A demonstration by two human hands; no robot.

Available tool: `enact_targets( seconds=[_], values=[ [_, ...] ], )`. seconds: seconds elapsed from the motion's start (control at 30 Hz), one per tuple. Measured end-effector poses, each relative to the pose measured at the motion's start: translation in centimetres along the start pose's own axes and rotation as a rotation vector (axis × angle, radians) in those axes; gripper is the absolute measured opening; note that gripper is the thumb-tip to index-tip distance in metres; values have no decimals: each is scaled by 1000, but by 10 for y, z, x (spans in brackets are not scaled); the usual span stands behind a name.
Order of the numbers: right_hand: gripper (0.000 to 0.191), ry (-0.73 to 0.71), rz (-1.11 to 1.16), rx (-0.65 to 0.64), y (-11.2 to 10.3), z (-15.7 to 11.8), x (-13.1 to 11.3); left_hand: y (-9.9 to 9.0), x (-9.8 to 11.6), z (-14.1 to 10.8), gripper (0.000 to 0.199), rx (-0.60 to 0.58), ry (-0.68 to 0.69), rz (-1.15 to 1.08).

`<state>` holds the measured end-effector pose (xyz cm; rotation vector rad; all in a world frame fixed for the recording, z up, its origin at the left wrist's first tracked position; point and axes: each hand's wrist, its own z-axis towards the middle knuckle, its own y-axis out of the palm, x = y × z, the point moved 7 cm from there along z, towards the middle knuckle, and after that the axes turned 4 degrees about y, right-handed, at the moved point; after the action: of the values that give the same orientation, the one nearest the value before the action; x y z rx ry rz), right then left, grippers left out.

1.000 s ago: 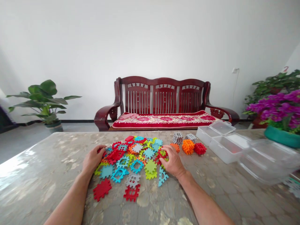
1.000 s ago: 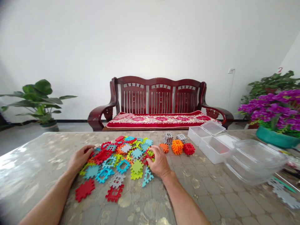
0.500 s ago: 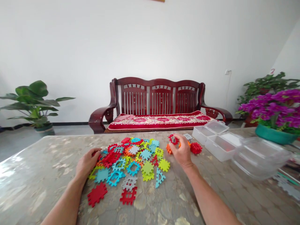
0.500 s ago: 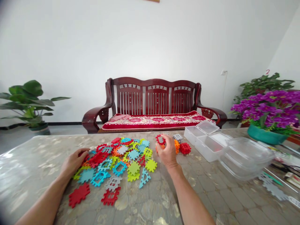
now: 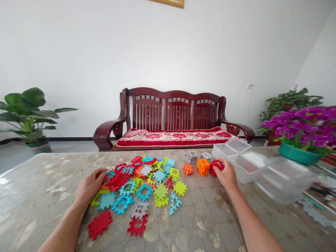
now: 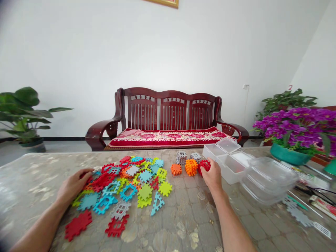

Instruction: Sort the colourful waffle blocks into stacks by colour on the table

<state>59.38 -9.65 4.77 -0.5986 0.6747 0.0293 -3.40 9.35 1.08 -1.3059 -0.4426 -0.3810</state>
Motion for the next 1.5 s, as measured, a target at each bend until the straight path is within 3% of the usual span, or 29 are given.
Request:
enact_targets(
  seconds=[0.23, 0.5, 0.83, 1.03, 1.13, 1.27, 1.4, 1.5],
  values=[
    [59, -20, -53, -56, 7, -5, 1, -1, 0, 0, 44, -9, -6, 3],
    [62, 133, -52, -157, 15, -7, 13, -2, 1, -1, 43, -1, -3, 19],
    [62, 14, -39, -86, 13, -3, 12, -6, 7, -5, 36, 56, 27, -26],
    [57, -166, -14, 118, -13, -11, -27, -9, 13, -10, 35, 60, 11, -30],
    [44, -262, 62, 129, -14, -24, -60, -10, 15, -12, 36, 54, 12, -43],
    [31, -361, 204, -86, 13, -51, -108, -11, 17, -13, 33, 58, 4, -51],
    [28, -314, 275, -434, 53, -88, -151, -13, 19, -14, 33, 53, 4, -42],
    [29, -297, 214, -590, 73, -111, -183, -13, 21, -15, 33, 54, 8, -45]
  ],
)
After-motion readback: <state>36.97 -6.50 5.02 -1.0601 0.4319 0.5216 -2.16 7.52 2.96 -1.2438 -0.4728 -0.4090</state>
